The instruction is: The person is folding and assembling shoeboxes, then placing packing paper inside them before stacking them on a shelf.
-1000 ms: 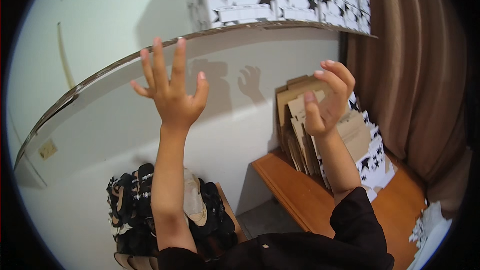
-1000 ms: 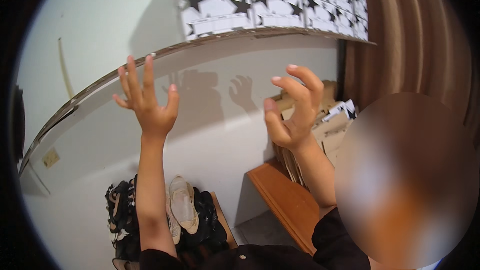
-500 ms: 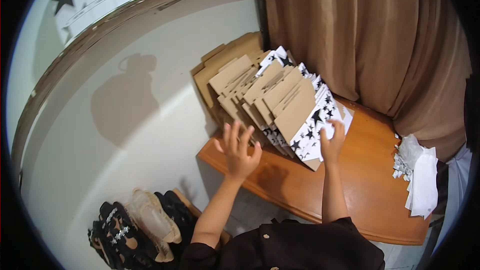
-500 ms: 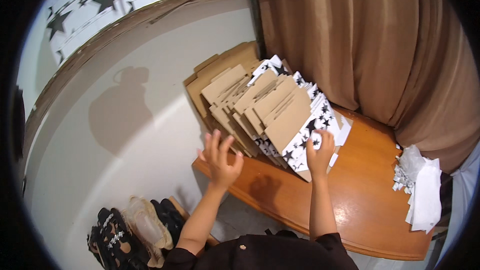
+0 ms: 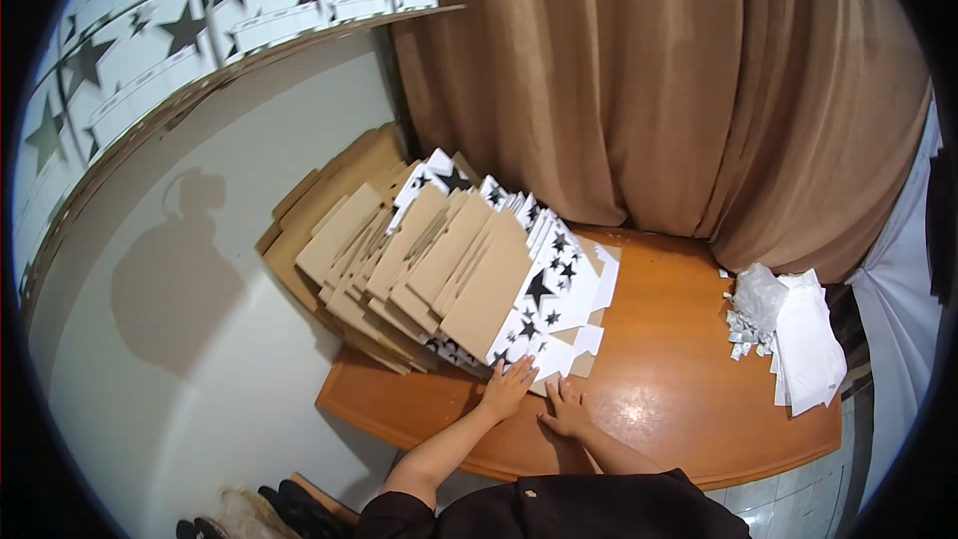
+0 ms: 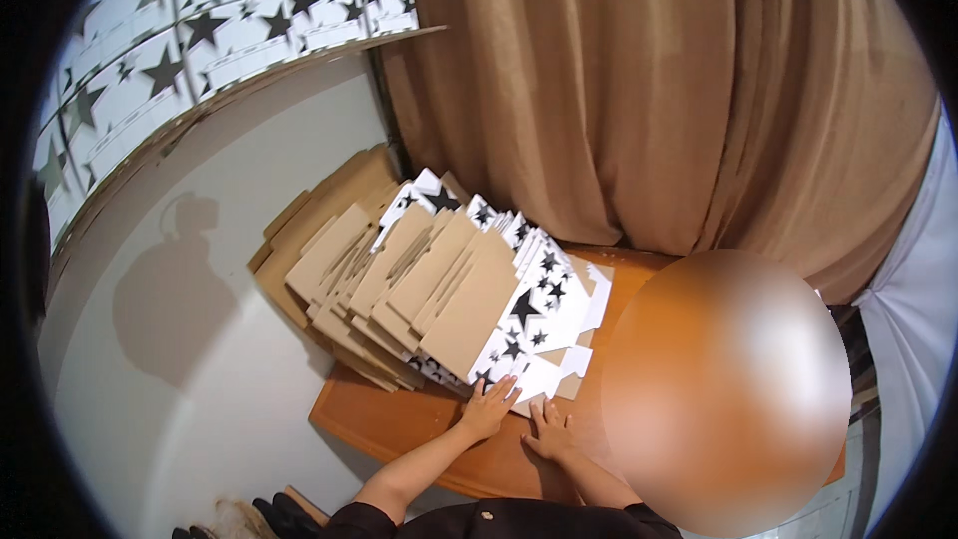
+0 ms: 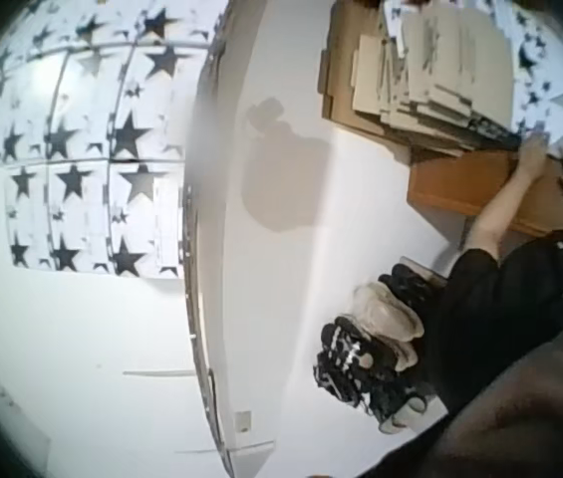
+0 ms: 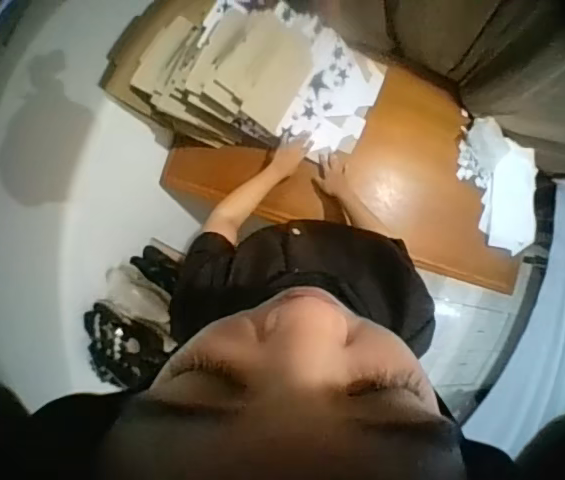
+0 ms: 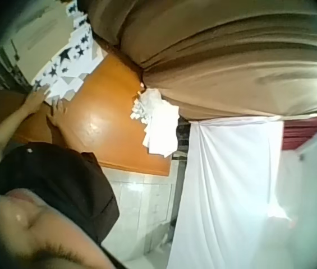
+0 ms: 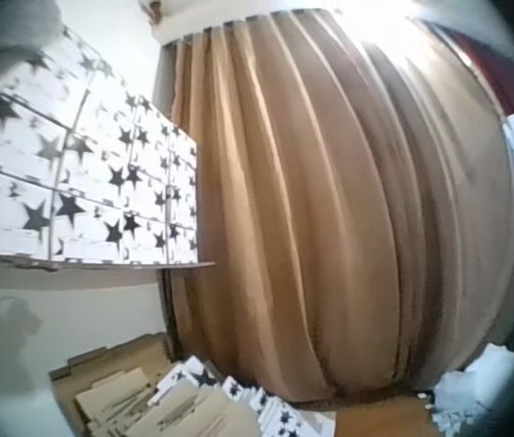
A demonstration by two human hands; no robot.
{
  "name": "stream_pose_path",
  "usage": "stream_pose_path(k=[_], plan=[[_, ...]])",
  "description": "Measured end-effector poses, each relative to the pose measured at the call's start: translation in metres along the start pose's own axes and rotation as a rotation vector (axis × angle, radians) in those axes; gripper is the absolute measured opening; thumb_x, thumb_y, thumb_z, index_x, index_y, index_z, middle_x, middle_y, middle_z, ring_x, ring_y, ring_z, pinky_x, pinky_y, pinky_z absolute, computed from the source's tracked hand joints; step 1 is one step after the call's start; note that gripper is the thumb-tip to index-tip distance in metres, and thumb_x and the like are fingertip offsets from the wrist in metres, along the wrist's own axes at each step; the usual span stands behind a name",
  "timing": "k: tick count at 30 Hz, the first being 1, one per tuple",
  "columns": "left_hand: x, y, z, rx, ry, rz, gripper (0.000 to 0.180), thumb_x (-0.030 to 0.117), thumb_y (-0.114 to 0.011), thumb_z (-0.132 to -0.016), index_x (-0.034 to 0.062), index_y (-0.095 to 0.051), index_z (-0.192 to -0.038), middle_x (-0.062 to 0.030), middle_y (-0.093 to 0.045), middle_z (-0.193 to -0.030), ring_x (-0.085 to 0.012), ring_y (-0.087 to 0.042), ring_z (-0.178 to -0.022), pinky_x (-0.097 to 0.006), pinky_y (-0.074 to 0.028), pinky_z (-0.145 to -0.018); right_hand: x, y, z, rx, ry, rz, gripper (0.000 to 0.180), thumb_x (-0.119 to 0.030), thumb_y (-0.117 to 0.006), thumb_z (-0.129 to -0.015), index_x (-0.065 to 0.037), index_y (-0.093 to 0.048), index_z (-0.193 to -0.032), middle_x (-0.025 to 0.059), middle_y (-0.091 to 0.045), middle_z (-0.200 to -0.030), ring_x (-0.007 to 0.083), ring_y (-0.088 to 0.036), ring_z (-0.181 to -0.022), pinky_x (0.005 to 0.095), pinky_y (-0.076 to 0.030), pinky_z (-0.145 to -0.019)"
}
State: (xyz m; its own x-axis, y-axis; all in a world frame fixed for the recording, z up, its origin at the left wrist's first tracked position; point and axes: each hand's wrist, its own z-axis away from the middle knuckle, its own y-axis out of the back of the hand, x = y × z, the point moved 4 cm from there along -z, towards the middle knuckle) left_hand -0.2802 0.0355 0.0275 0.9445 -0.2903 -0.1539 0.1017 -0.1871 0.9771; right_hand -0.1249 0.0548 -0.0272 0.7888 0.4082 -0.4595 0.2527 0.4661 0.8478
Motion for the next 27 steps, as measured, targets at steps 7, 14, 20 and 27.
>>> stream_pose_path(k=[7,14,20,27], plan=[[-0.021,-0.02,-0.029,-0.133,-0.135,-0.119,0.041,0.019,-0.041,-0.09,0.0138,-0.045,-0.13,-0.008,-0.04,-0.14,-0.0197,-0.034,-0.131,-0.052,-0.018,-0.107,0.018,0.017,-0.006,-0.035,0.093,-0.16,0.074,-0.041,-0.059,-0.079,-0.013,-0.028,-0.141,0.022,-0.022,-0.146,0.0338,-0.024,-0.135,0.0547,-0.021,-0.105],[-0.014,0.106,-0.035,0.461,-0.407,0.095,0.026,0.019,-0.049,-0.083,0.0144,-0.062,-0.106,-0.0011,-0.064,-0.104,-0.019,-0.058,-0.101,-0.045,-0.041,-0.088,0.062,0.065,0.058,0.634,-0.068,-0.986,0.044,-0.029,-0.052,-0.089,0.0,-0.046,-0.122,0.0174,-0.048,-0.116,0.0272,-0.047,-0.107,0.0375,-0.036,-0.095],[-0.016,0.234,-0.041,0.952,-0.272,0.435,0.013,0.018,-0.058,-0.085,0.0054,-0.061,-0.083,-0.0094,-0.064,-0.078,-0.019,-0.061,-0.067,-0.027,-0.045,-0.057,0.136,0.089,0.155,1.07,-0.323,-1.048,0.053,-0.049,-0.032,-0.095,-0.011,-0.042,-0.129,0.0088,-0.046,-0.119,0.0196,-0.051,-0.094,0.0329,-0.04,-0.079],[-0.001,0.222,-0.029,1.058,0.167,1.405,0.039,0.039,-0.05,-0.093,0.0009,-0.055,-0.088,0.0049,-0.045,-0.072,-0.0056,-0.038,-0.067,-0.021,-0.031,-0.06,0.154,0.18,0.246,1.514,-0.367,-1.156,0.063,-0.061,-0.03,-0.09,-0.022,-0.028,-0.139,0.0046,-0.023,-0.144,0.0261,-0.03,-0.126,0.0521,-0.027,-0.095]])
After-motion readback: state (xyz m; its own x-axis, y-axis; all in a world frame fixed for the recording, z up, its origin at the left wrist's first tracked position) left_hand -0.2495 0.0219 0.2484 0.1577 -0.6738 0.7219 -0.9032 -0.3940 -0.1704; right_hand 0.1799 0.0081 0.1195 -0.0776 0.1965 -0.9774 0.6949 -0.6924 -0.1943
